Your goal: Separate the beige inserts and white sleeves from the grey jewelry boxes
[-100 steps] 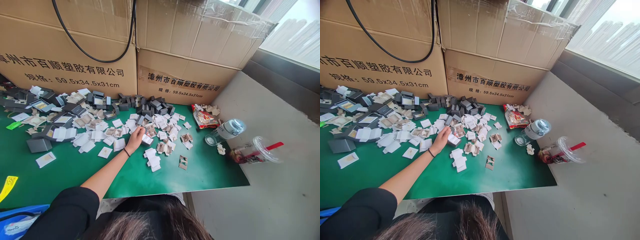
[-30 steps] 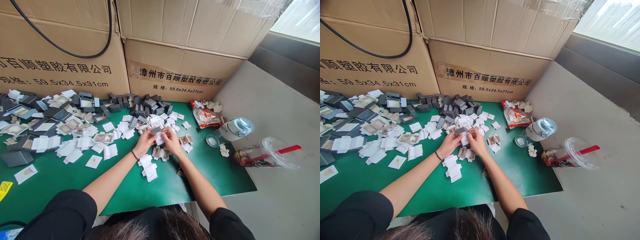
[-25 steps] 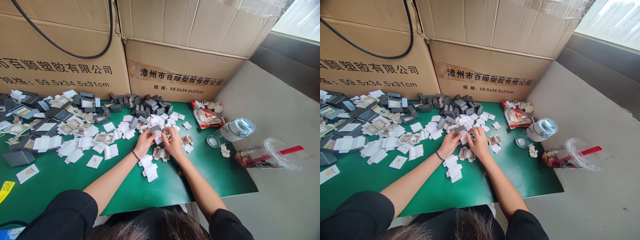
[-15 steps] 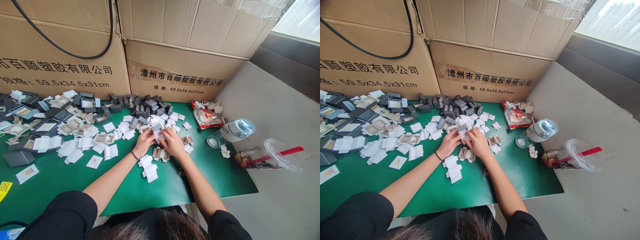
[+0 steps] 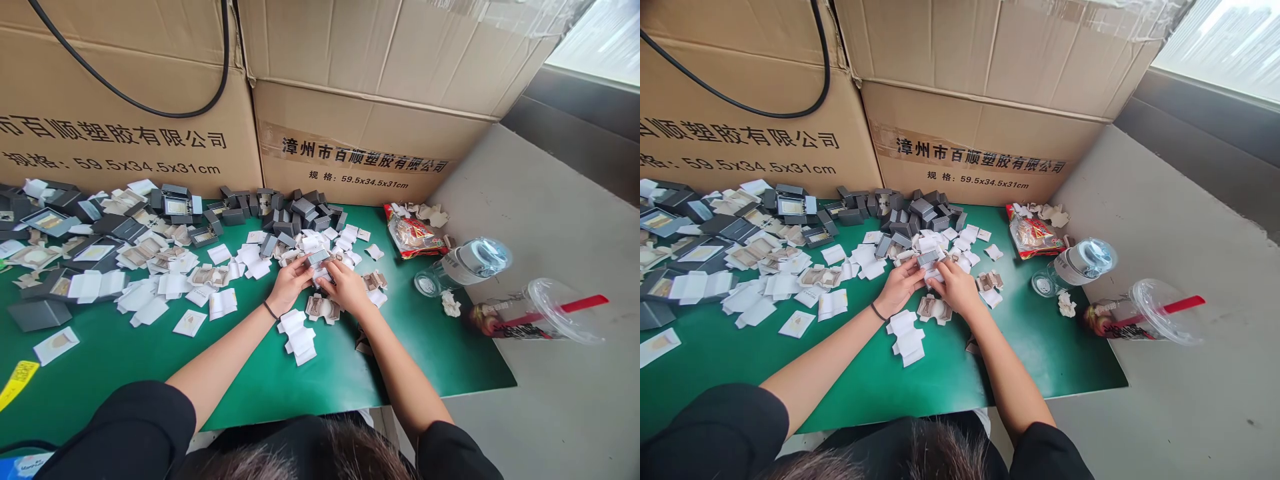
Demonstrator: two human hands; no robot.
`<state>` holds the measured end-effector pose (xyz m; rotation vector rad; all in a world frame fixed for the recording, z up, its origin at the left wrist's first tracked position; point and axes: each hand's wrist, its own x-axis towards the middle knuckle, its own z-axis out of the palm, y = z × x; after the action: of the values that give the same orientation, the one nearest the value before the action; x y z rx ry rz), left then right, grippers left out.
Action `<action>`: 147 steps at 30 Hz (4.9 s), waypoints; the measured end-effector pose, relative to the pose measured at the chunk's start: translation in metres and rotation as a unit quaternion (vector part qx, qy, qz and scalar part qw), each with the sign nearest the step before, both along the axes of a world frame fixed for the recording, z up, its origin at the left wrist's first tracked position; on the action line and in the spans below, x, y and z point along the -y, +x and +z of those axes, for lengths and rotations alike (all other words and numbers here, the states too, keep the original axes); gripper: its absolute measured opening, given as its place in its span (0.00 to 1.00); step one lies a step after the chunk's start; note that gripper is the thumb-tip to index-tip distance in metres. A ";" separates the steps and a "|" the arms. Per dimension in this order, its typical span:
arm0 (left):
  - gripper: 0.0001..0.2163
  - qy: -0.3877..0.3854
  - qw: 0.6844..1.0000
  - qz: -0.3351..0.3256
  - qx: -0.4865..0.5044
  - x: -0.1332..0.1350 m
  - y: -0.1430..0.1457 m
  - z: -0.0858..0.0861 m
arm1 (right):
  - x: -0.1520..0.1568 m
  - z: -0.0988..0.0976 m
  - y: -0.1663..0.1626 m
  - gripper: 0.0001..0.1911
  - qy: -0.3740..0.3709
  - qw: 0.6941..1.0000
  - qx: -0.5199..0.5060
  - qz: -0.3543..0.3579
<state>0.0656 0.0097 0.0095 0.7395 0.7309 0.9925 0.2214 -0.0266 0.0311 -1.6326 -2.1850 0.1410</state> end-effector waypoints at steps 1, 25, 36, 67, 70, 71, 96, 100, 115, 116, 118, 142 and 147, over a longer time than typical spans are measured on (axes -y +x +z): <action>0.23 0.001 1.000 -0.001 -0.001 0.000 0.000 0.000 | 0.000 0.000 0.000 0.17 -0.003 1.000 -0.002 -0.002; 0.24 -0.020 0.999 0.027 0.017 0.002 0.002 -0.002 | -0.002 -0.007 -0.008 0.13 -0.022 0.996 -0.084 -0.015; 0.22 -0.005 0.998 0.046 0.031 -0.002 0.003 -0.002 | -0.002 -0.009 -0.009 0.12 0.030 0.975 -0.203 -0.084; 0.20 0.110 0.991 -0.003 -0.082 0.000 0.001 -0.002 | -0.002 -0.008 -0.013 0.14 -0.067 0.947 -0.300 -0.096; 0.20 0.077 0.996 -0.029 -0.041 -0.001 -0.003 0.002 | 0.001 -0.009 -0.012 0.14 0.010 0.973 -0.210 -0.095; 0.19 0.062 0.997 -0.036 -0.025 -0.001 -0.004 0.002 | 0.001 -0.009 -0.011 0.14 0.039 0.979 -0.177 -0.089; 0.32 0.332 0.911 -0.018 -0.243 0.011 -0.009 -0.002 | -0.004 -0.007 -0.011 0.12 -0.239 0.747 -0.619 -0.051; 0.30 0.424 0.847 -0.057 -0.315 0.007 -0.014 -0.002 | -0.008 -0.010 0.000 0.13 -0.281 0.697 -0.660 -0.012; 0.29 0.510 0.773 -0.056 -0.373 0.005 -0.016 -0.007 | -0.010 -0.020 -0.008 0.07 -0.228 0.741 -0.630 -0.045; 0.29 0.506 0.774 -0.058 -0.375 0.004 -0.016 -0.007 | -0.010 -0.020 -0.009 0.07 -0.221 0.747 -0.625 -0.050; 0.29 0.501 0.775 -0.065 -0.379 0.003 -0.016 -0.007 | -0.009 -0.018 -0.010 0.09 -0.203 0.760 -0.614 -0.059; 0.30 0.577 0.661 -0.039 -0.478 0.001 -0.001 0.001 | -0.016 -0.012 0.026 0.09 -0.072 0.960 -0.269 -0.027; 0.29 0.585 0.596 0.009 -0.550 -0.035 0.008 0.014 | -0.017 -0.019 0.032 0.22 -0.006 0.991 -0.067 -0.113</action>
<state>0.0733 0.0446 0.0235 2.6870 1.0599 0.8673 0.2532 -0.0092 0.0124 -1.8080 -1.8896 0.1926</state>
